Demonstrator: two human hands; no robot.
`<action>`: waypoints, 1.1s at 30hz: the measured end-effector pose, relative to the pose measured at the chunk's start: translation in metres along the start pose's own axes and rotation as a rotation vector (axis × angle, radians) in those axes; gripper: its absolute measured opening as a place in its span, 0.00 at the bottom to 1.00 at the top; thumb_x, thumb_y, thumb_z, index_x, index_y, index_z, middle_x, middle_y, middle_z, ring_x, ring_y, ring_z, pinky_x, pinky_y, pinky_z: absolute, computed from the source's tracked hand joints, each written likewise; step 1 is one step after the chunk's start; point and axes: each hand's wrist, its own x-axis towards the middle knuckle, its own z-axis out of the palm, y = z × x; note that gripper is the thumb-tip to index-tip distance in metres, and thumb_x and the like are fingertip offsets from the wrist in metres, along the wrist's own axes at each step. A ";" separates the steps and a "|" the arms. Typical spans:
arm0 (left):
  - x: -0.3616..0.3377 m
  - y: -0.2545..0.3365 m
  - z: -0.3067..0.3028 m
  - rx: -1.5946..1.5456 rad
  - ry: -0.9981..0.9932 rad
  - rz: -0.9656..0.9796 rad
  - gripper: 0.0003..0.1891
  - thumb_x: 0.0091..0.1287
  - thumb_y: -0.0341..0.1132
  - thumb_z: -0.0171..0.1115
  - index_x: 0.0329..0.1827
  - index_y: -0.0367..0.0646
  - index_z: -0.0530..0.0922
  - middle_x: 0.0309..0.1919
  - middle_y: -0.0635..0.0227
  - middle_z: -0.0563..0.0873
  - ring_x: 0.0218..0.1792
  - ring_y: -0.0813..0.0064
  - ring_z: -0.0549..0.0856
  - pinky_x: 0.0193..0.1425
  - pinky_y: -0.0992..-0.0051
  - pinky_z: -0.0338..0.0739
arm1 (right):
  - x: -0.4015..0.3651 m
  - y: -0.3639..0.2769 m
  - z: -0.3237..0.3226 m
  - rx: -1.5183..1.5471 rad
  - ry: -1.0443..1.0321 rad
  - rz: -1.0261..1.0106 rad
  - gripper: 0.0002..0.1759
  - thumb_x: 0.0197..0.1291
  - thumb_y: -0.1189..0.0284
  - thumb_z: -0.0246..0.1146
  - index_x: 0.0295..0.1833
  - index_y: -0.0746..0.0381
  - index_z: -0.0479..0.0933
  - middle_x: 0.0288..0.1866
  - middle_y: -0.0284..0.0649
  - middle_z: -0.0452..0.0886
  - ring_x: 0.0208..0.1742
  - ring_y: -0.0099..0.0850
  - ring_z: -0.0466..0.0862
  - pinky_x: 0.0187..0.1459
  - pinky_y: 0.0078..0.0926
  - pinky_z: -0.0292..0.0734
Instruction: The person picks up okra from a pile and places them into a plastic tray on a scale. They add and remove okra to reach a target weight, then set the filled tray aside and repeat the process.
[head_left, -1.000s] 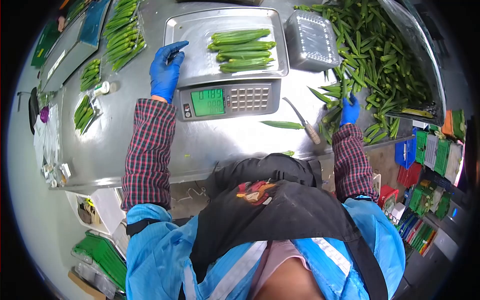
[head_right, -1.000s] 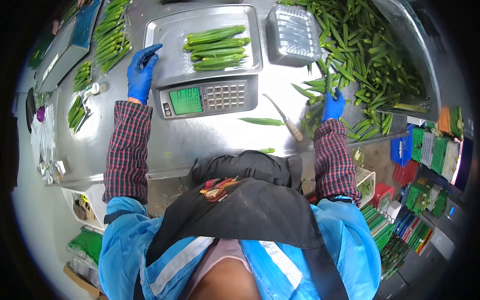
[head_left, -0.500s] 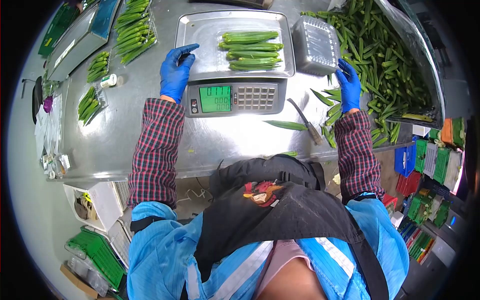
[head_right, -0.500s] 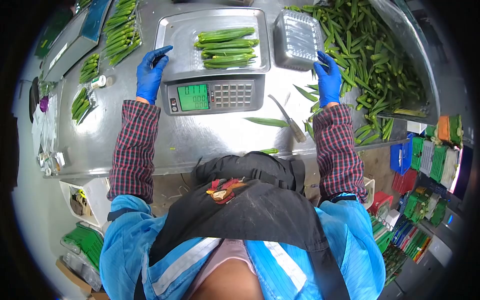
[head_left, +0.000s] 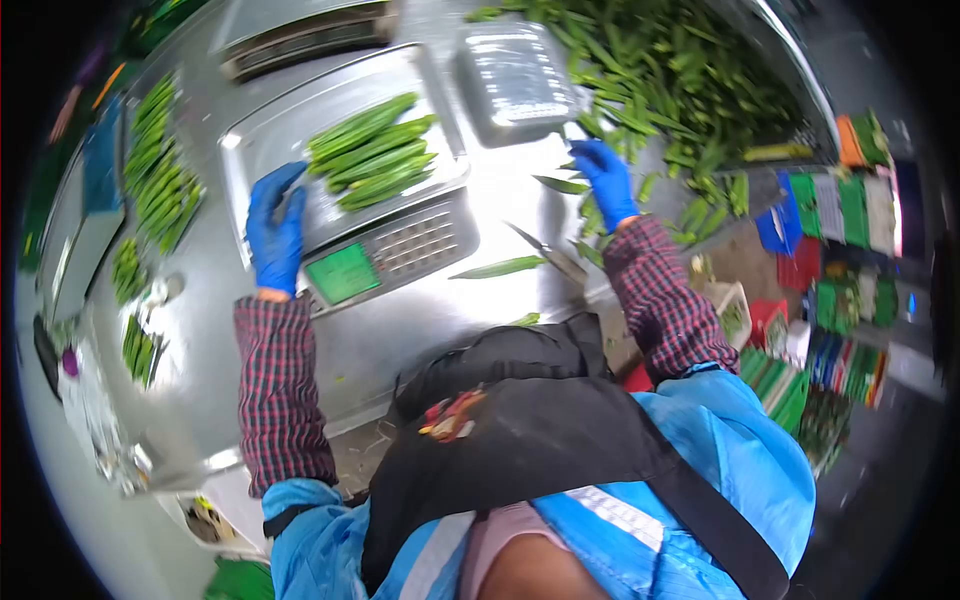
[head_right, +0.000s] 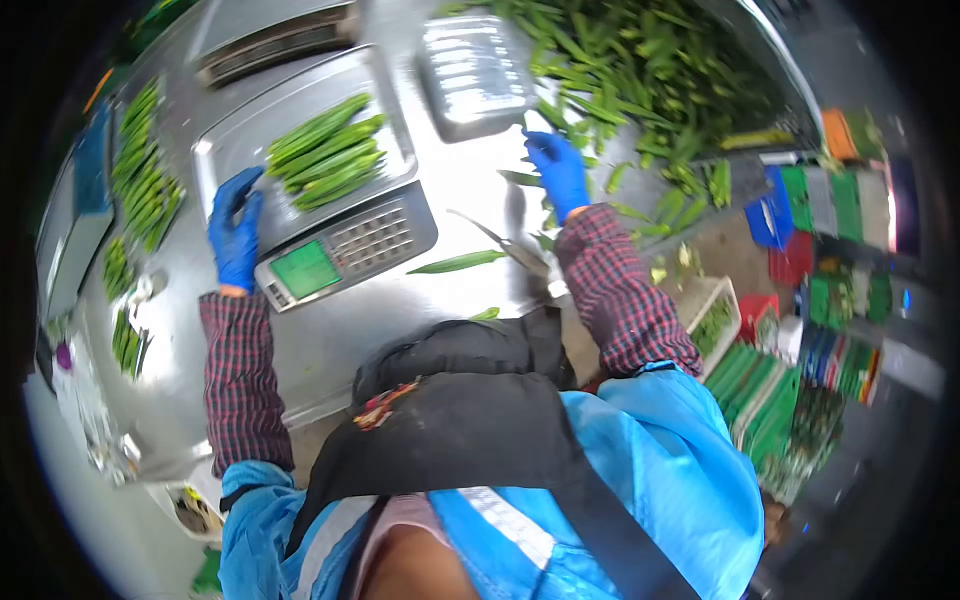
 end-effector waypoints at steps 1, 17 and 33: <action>0.004 0.004 0.005 0.090 -0.015 0.064 0.16 0.61 0.21 0.59 0.51 0.42 0.81 0.49 0.64 0.82 0.55 0.68 0.79 0.62 0.72 0.71 | -0.012 0.027 0.001 -0.081 0.023 0.026 0.14 0.61 0.69 0.62 0.51 0.61 0.80 0.42 0.37 0.84 0.38 0.25 0.82 0.41 0.24 0.77; 0.042 0.012 0.019 0.297 -0.029 0.192 0.18 0.60 0.25 0.62 0.53 0.47 0.81 0.48 0.64 0.83 0.54 0.66 0.80 0.62 0.70 0.69 | -0.023 0.054 -0.067 0.039 0.048 0.120 0.11 0.62 0.78 0.59 0.49 0.65 0.80 0.45 0.37 0.83 0.46 0.25 0.81 0.51 0.22 0.75; 0.014 0.007 0.006 0.073 0.012 -0.009 0.17 0.61 0.23 0.61 0.53 0.46 0.82 0.44 0.65 0.85 0.49 0.70 0.83 0.57 0.74 0.73 | 0.042 -0.121 0.124 -0.351 -0.349 -0.582 0.12 0.56 0.78 0.64 0.47 0.58 0.83 0.39 0.37 0.81 0.40 0.33 0.82 0.45 0.26 0.76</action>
